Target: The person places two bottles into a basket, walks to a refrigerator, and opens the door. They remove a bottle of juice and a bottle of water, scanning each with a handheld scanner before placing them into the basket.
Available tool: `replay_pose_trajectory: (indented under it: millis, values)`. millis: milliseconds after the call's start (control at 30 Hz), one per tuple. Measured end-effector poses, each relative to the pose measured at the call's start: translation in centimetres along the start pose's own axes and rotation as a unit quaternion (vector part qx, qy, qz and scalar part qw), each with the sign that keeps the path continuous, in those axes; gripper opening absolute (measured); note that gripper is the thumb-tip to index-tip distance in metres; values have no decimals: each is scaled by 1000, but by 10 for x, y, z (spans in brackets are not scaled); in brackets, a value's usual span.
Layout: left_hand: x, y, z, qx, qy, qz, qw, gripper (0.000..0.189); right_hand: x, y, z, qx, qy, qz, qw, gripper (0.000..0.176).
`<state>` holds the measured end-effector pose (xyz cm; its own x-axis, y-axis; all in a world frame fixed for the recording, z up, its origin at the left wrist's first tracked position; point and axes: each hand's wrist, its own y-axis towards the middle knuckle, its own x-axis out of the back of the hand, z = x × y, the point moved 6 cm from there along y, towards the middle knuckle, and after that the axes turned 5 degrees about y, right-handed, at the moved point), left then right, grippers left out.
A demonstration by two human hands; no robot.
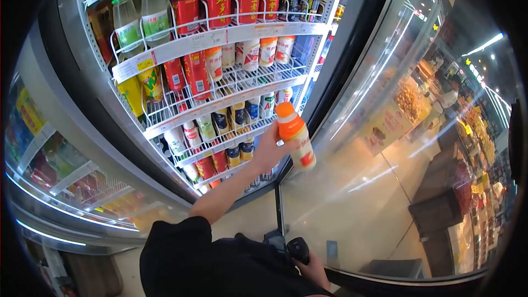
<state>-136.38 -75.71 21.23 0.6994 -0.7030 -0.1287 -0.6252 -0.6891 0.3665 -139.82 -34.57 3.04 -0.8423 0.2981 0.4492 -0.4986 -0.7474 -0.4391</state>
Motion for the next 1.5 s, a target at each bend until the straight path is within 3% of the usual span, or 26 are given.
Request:
replay_pose_trajectory:
  millis: [133,167,267,467,533,600,733,800,933,1067,1133,1200,1233,1333,1400,1500]
  values:
    - [-5,-77,39,231,-237,13,943,51,-2,-33,-12,-32,-53,51,997,47]
    - [-6,-95,34,246,-248,13,937,51,1,-39,-12,-18,-45,38,998,48]
    - [-4,-130,15,250,-405,58,878,51,14,-49,-36,-4,-94,41,995,46]
    - [17,-197,4,275,-432,11,859,65,13,-54,-19,-65,-140,142,978,45]
    - [20,-218,-3,267,-425,-6,865,69,6,-57,-17,-13,-135,170,976,50]
    - [17,-240,-5,257,-481,-2,838,70,0,-60,-17,-26,-169,196,965,53]
    - [-12,-268,-14,251,-579,11,776,77,-13,-65,-21,64,-129,241,960,50]
    - [-33,-283,-15,265,-578,22,772,81,-23,-66,-29,96,-151,262,948,50]
    - [-78,-320,-31,279,-560,51,778,80,-22,-111,1,149,-226,140,952,39]
    - [-109,-364,-45,265,-580,88,765,80,-12,-163,-14,126,-149,109,975,37]
    - [-119,-383,-62,269,-585,71,762,76,-4,-187,-38,118,-8,97,988,34]
    - [-122,-395,-60,242,-536,114,801,90,5,-210,-58,83,118,71,987,32]
    - [-122,-399,-55,234,-515,143,812,94,11,-219,-55,85,163,14,983,29]
    - [-116,-410,-58,252,-469,175,829,100,24,-226,-64,72,326,-18,942,26]
    - [-113,-412,-71,241,-456,158,842,100,23,-215,-52,138,514,-69,844,27]
    - [-96,-414,-108,184,-448,109,868,91,10,-192,-27,125,612,-37,780,32]
